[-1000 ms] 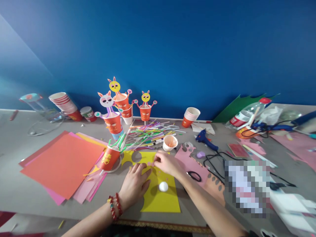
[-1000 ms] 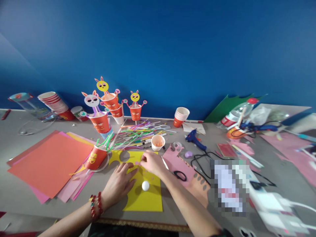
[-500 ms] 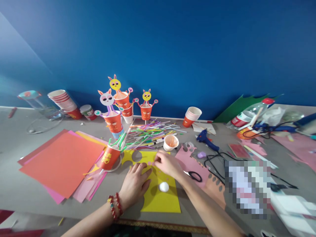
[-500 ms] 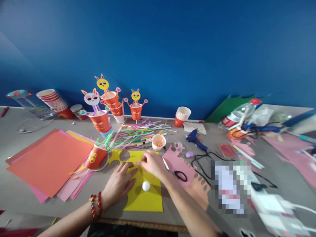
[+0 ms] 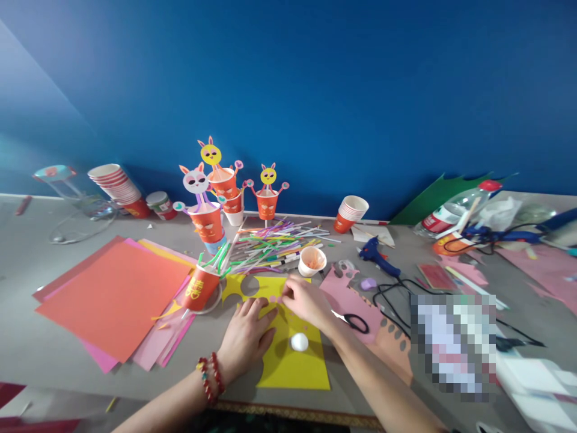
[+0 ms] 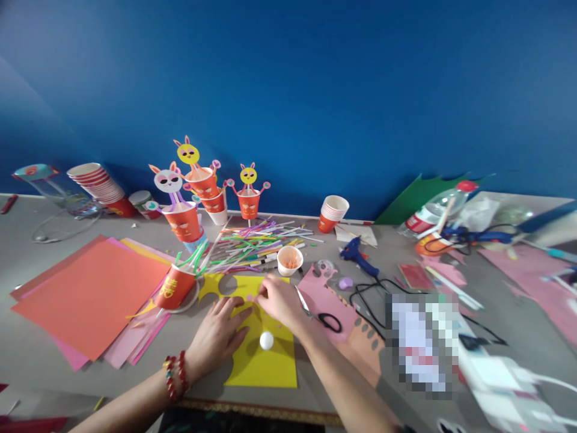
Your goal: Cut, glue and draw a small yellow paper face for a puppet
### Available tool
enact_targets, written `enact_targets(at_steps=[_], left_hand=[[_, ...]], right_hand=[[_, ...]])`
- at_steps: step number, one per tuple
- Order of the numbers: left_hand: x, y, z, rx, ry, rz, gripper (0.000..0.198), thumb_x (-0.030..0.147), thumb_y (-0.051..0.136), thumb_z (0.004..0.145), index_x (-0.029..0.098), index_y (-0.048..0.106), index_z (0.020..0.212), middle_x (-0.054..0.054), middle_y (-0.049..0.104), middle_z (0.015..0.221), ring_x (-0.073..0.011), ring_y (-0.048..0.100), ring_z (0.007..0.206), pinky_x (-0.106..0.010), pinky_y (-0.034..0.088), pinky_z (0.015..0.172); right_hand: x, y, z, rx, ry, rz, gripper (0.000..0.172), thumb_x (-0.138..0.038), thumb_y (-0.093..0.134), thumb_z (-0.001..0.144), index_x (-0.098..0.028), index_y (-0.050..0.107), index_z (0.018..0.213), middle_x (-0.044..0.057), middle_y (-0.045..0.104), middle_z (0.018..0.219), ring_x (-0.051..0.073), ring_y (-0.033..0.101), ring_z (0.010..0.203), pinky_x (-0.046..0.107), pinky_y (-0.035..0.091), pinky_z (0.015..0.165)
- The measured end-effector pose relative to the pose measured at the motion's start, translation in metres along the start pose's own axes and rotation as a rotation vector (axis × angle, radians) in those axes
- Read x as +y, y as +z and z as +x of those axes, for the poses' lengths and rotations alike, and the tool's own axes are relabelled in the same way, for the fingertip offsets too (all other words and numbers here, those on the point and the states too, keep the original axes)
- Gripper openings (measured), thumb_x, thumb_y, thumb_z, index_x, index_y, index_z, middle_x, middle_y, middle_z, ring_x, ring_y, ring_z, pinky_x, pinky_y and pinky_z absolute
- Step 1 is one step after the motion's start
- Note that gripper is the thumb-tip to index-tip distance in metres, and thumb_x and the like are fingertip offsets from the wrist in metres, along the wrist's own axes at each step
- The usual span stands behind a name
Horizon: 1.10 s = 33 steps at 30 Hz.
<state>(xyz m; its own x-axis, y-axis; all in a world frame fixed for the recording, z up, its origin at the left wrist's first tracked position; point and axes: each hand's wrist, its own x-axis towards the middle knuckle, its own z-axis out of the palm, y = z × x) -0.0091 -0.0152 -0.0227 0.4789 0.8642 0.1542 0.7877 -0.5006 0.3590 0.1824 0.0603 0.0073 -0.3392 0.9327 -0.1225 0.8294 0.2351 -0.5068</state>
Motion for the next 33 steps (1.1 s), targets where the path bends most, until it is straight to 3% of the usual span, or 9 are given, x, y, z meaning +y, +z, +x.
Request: enact_targets(at_steps=[10,33], left_hand=[[0.007,-0.001,0.005,-0.064,-0.044,0.078,0.051,0.037,0.053,0.096,0.024,0.047,0.145,-0.013,0.053,0.128,-0.0323,0.048,0.111,-0.049,0.045,0.090],[0.007,0.000,0.006,-0.051,-0.030,0.140,0.052,0.043,0.060,0.093,0.023,0.050,0.140,-0.011,0.055,0.126,-0.0319,0.050,0.110,-0.048,0.045,0.090]], right_hand=[[-0.001,0.001,0.000,-0.001,-0.004,-0.026,0.007,-0.022,0.066,0.085,-0.020,0.065,0.079,0.001,0.069,0.089,0.016,0.065,0.076,0.024,0.036,0.060],[0.009,0.001,0.001,0.034,-0.085,0.058,0.006,-0.015,0.062,0.087,-0.020,0.062,0.087,0.000,0.067,0.092,0.014,0.065,0.077,0.023,0.043,0.065]])
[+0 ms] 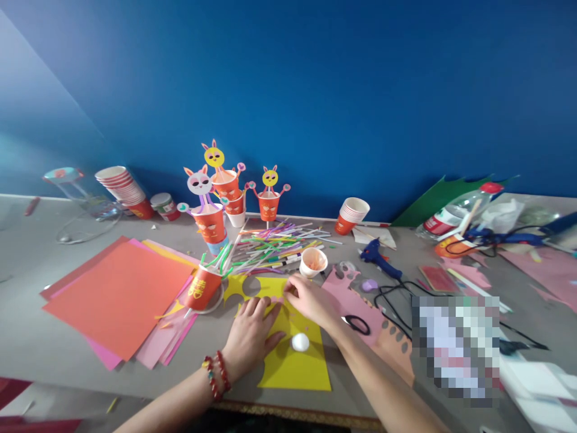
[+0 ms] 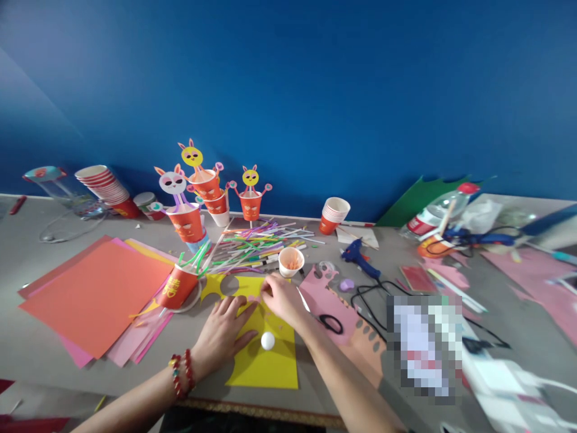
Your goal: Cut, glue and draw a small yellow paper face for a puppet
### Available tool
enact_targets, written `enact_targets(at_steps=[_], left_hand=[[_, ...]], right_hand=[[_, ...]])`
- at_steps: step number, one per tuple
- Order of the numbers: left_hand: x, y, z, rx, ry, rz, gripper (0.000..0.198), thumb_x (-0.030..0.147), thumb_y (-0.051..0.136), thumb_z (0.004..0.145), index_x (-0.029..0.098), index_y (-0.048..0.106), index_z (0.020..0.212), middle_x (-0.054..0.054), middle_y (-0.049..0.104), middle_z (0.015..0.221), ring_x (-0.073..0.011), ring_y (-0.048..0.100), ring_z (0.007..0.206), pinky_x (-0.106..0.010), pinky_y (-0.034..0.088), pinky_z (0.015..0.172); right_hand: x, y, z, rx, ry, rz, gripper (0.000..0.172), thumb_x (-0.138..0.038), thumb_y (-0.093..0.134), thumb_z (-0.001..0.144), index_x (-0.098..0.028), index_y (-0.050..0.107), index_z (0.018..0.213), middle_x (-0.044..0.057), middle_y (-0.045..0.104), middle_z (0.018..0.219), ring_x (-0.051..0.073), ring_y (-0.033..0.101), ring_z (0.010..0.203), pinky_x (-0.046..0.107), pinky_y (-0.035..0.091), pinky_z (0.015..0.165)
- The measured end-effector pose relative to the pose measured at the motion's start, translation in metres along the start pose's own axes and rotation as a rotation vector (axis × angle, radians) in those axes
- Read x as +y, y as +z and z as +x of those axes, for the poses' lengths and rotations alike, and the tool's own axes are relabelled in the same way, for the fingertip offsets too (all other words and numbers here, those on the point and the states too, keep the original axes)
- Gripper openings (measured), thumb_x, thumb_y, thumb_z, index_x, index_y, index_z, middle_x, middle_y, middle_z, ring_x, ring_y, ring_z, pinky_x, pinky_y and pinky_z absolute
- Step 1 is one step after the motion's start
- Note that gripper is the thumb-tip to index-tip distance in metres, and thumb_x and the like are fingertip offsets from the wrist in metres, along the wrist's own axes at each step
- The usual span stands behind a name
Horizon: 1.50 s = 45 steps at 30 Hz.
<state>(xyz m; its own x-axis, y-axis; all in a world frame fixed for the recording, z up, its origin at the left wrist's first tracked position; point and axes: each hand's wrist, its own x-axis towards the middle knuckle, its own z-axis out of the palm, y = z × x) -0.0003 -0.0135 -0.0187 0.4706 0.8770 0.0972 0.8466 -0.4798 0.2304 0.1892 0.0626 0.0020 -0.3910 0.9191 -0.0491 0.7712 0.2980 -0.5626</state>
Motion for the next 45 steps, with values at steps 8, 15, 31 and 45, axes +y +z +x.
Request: enact_targets(at_steps=[8,15,31,45], left_hand=[[0.000,0.001,-0.001,0.010,0.006,0.006,0.052,0.044,0.060,0.093,0.023,0.050,0.140,-0.011,0.055,0.127,-0.0319,0.049,0.112,-0.048,0.045,0.091],[-0.002,0.002,-0.001,0.011,-0.002,-0.011,0.052,0.045,0.059,0.093,0.025,0.050,0.139,-0.011,0.056,0.127,-0.0322,0.050,0.112,-0.048,0.046,0.090],[-0.029,-0.001,0.018,-0.033,0.298,0.093,0.078,0.070,0.040,0.093,0.022,0.032,0.155,-0.010,0.039,0.158,-0.0337,0.026,0.147,-0.053,0.021,0.119],[-0.036,-0.010,0.016,-0.041,0.250,-0.058,0.082,0.066,0.030,0.098,0.015,0.010,0.159,-0.016,0.026,0.163,-0.0301,0.020,0.151,-0.053,0.015,0.121]], right_hand=[[0.001,0.002,0.000,-0.005,-0.048,0.003,0.007,-0.013,0.065,0.087,-0.020,0.063,0.088,0.001,0.065,0.094,0.016,0.064,0.079,0.024,0.043,0.067],[0.003,-0.002,-0.001,-0.027,-0.104,0.039,0.010,-0.010,0.064,0.088,-0.020,0.063,0.089,0.002,0.065,0.095,0.015,0.064,0.078,0.025,0.045,0.070],[0.000,-0.030,-0.036,0.069,-0.089,0.174,0.013,-0.020,0.048,0.096,-0.022,0.060,0.089,0.003,0.068,0.094,0.017,0.064,0.080,0.026,0.048,0.071],[0.033,-0.023,-0.098,0.257,0.114,0.355,0.021,-0.038,0.047,0.099,-0.024,0.059,0.090,0.003,0.067,0.082,0.018,0.063,0.069,0.026,0.049,0.062]])
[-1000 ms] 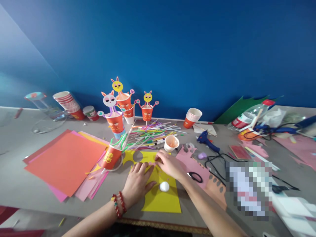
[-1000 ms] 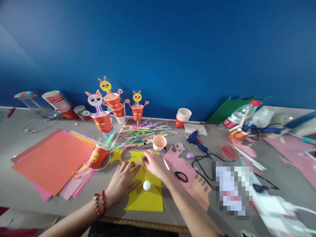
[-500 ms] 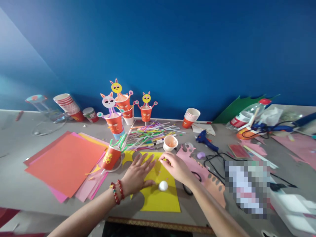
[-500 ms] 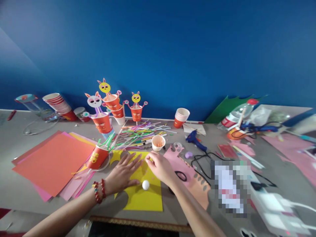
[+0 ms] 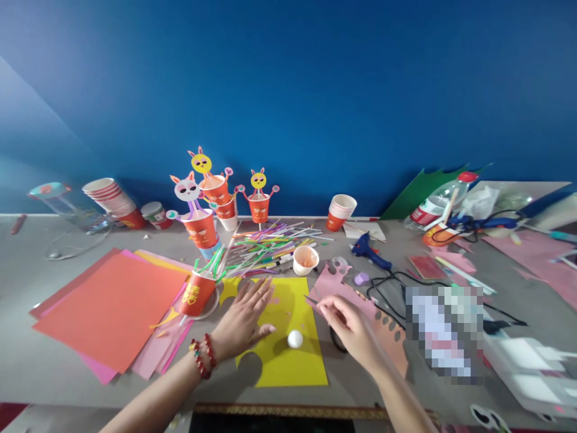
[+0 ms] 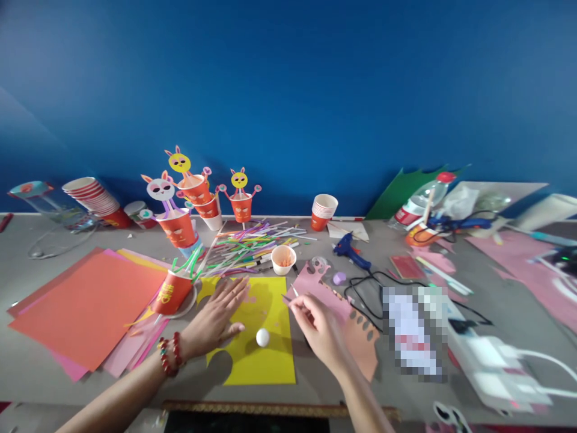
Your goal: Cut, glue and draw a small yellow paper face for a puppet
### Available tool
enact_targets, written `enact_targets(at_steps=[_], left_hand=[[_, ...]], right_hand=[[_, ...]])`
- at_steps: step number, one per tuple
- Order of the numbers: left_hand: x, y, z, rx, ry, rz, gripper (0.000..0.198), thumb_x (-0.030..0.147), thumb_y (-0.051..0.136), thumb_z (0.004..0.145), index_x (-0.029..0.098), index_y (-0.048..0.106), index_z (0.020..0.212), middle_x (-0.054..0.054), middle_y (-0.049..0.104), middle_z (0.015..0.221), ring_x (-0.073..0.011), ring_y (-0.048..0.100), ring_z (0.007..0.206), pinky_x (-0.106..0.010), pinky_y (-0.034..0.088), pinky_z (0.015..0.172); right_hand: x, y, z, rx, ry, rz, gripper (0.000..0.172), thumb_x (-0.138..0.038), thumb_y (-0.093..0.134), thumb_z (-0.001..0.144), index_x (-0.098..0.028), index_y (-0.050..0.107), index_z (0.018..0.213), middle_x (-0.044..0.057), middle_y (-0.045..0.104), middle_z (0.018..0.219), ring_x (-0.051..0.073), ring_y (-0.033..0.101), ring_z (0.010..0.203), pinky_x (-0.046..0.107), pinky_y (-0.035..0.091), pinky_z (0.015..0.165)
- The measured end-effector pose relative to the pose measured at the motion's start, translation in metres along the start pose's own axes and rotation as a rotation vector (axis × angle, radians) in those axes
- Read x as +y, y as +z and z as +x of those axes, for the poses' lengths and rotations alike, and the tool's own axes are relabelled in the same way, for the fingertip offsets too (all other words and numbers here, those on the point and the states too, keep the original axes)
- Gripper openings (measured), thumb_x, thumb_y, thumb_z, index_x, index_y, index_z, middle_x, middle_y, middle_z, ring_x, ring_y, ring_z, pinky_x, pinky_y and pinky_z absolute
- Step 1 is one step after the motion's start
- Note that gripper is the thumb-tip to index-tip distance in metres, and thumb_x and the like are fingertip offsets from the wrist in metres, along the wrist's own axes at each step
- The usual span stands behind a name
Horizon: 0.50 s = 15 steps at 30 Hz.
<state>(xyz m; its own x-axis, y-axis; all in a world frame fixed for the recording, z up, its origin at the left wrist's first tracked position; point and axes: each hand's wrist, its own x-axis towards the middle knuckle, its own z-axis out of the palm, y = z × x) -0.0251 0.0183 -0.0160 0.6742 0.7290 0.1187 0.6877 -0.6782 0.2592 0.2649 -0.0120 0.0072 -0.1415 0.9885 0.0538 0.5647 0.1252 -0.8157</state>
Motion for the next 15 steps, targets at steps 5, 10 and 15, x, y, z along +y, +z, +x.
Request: enact_targets(at_steps=[5,10,15], left_hand=[[0.002,0.009,-0.002,-0.071,0.089,0.072,0.084,0.066,0.041,0.095,0.015,0.019,0.158,-0.014,0.031,0.161,-0.0291,0.025,0.150,-0.050,0.020,0.121],[0.002,0.022,-0.004,-0.043,0.110,0.142,0.092,0.071,0.043,0.091,0.013,0.017,0.158,-0.016,0.030,0.161,-0.0294,0.028,0.149,-0.051,0.021,0.120],[0.005,0.013,-0.003,-0.014,0.068,0.050,0.084,0.063,0.048,0.094,0.015,0.020,0.157,-0.016,0.033,0.160,-0.0309,0.028,0.148,-0.053,0.023,0.120]], right_hand=[[-0.008,0.006,-0.019,-0.184,-0.087,0.033,0.019,-0.020,0.053,0.091,-0.026,0.061,0.107,0.005,0.069,0.106,0.018,0.066,0.080,0.026,0.053,0.068],[-0.018,0.024,-0.025,-0.237,-0.118,-0.016,0.044,-0.017,0.071,0.079,-0.027,0.059,0.120,0.006,0.067,0.119,0.021,0.066,0.094,0.030,0.053,0.083],[-0.021,0.046,-0.022,-0.143,-0.141,-0.109,0.022,-0.009,0.072,0.077,-0.022,0.064,0.093,0.003,0.071,0.094,0.022,0.066,0.088,0.029,0.050,0.079]])
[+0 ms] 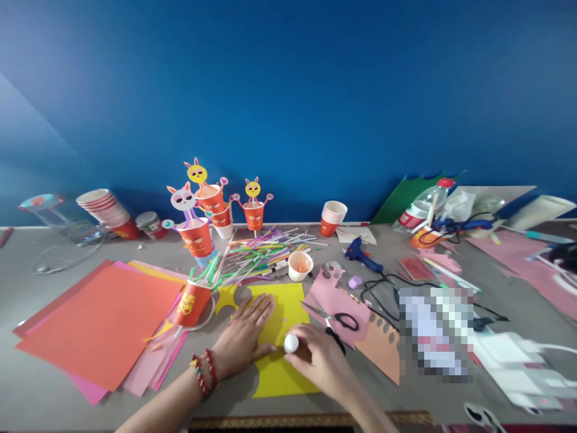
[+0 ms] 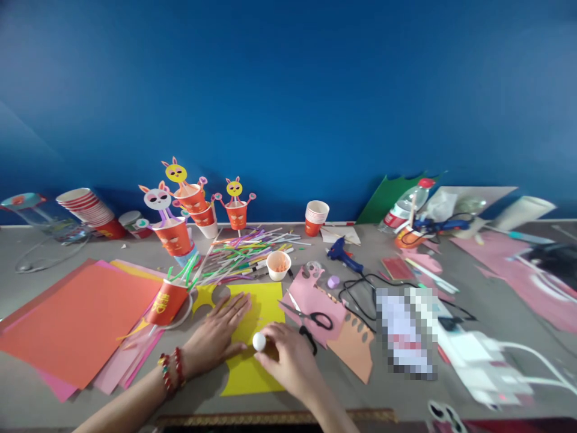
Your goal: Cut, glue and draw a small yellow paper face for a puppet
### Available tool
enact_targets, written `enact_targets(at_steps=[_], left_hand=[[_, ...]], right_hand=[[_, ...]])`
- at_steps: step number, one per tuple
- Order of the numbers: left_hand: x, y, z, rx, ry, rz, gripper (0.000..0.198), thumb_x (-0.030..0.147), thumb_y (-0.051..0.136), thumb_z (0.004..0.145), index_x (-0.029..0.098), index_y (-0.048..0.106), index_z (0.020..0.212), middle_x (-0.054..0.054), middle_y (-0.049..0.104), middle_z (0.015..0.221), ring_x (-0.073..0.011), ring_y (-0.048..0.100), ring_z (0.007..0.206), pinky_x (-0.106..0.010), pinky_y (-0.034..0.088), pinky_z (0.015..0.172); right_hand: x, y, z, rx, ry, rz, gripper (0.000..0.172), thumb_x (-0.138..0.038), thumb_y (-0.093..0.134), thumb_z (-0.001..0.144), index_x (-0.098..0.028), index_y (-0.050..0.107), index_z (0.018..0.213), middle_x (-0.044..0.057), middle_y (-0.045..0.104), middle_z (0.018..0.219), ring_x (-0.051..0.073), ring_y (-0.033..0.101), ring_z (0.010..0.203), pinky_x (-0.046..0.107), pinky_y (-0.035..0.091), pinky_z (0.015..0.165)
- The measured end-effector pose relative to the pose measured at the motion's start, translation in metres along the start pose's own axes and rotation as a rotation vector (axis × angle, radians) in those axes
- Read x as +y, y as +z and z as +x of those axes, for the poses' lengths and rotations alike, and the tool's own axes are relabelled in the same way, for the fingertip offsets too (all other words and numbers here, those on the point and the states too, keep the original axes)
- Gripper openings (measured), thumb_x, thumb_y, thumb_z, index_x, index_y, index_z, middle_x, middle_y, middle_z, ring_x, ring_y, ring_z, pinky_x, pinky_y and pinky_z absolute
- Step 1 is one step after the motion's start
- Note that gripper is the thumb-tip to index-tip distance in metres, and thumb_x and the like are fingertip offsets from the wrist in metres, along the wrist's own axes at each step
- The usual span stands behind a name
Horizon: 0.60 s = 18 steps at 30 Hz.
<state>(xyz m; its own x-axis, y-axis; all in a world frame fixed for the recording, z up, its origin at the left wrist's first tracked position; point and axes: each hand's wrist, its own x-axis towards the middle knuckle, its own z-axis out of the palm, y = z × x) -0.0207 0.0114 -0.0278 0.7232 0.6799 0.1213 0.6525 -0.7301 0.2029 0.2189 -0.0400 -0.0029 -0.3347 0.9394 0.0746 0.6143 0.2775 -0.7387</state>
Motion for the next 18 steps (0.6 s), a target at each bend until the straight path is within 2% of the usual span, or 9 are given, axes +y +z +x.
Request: enact_targets(at_steps=[2,4,7,10,13,14,16,18], left_hand=[[0.004,-0.007,0.001,0.052,-0.019,-0.109,0.080,0.061,0.050,0.094,0.017,0.025,0.156,-0.016,0.034,0.159,-0.0327,0.028,0.148,-0.055,0.026,0.119],[0.011,-0.013,0.002,0.117,-0.012,-0.273,0.072,0.061,0.054,0.092,0.021,0.039,0.150,-0.015,0.040,0.156,-0.0334,0.035,0.145,-0.054,0.032,0.117],[0.029,-0.020,0.007,0.185,-0.058,-0.581,0.043,0.051,0.059,0.093,0.024,0.061,0.127,-0.012,0.058,0.141,-0.0285,0.054,0.130,-0.044,0.045,0.110],[0.047,-0.023,0.011,0.239,-0.196,-0.773,0.022,0.034,0.059,0.095,0.023,0.066,0.113,-0.009,0.070,0.121,-0.0234,0.065,0.115,-0.035,0.050,0.102],[0.055,-0.027,0.012,0.311,-0.267,-0.835,0.018,0.027,0.059,0.093,0.020,0.064,0.109,-0.008,0.073,0.109,-0.0226,0.068,0.105,-0.033,0.052,0.096],[0.056,-0.028,0.011,0.321,-0.286,-0.864,0.018,0.027,0.058,0.093,0.020,0.063,0.109,-0.008,0.073,0.106,-0.0220,0.069,0.101,-0.032,0.053,0.093],[0.055,-0.030,0.010,0.323,-0.317,-0.949,0.019,0.029,0.056,0.094,0.019,0.060,0.109,-0.008,0.071,0.100,-0.0201,0.069,0.091,-0.030,0.054,0.085],[0.055,-0.031,0.008,0.319,-0.325,-1.025,0.020,0.033,0.053,0.096,0.018,0.058,0.109,-0.008,0.069,0.097,-0.0187,0.067,0.086,-0.029,0.054,0.079]], right_hand=[[-0.001,0.004,0.002,0.048,-0.005,-0.035,0.015,-0.009,0.070,0.079,-0.020,0.062,0.086,0.002,0.070,0.086,0.021,0.066,0.081,0.028,0.048,0.074],[-0.003,0.006,0.003,0.072,-0.017,-0.059,0.009,-0.013,0.069,0.083,-0.020,0.062,0.084,0.002,0.069,0.081,0.019,0.065,0.074,0.027,0.047,0.068],[-0.011,0.011,0.004,0.095,-0.026,-0.141,0.008,-0.018,0.072,0.083,-0.018,0.064,0.083,0.003,0.068,0.075,0.020,0.064,0.067,0.026,0.044,0.061],[-0.017,0.006,0.006,0.091,-0.047,-0.220,0.011,-0.018,0.074,0.079,-0.017,0.066,0.087,0.004,0.070,0.075,0.022,0.066,0.068,0.028,0.046,0.060],[-0.007,-0.023,0.011,0.041,-0.105,-0.209,0.022,-0.025,0.072,0.083,-0.022,0.069,0.104,0.006,0.075,0.092,0.022,0.070,0.076,0.029,0.052,0.067],[0.002,-0.038,0.013,0.090,-0.099,-0.224,0.023,-0.027,0.067,0.086,-0.023,0.068,0.109,0.007,0.075,0.100,0.022,0.071,0.079,0.029,0.053,0.069],[0.027,-0.068,0.018,0.288,-0.032,-0.348,0.021,-0.026,0.055,0.094,-0.023,0.066,0.110,0.009,0.075,0.105,0.024,0.071,0.086,0.032,0.054,0.076],[0.057,-0.092,0.025,0.488,0.032,-0.529,0.023,-0.025,0.053,0.092,-0.018,0.066,0.108,0.014,0.074,0.108,0.031,0.068,0.099,0.041,0.052,0.088]])
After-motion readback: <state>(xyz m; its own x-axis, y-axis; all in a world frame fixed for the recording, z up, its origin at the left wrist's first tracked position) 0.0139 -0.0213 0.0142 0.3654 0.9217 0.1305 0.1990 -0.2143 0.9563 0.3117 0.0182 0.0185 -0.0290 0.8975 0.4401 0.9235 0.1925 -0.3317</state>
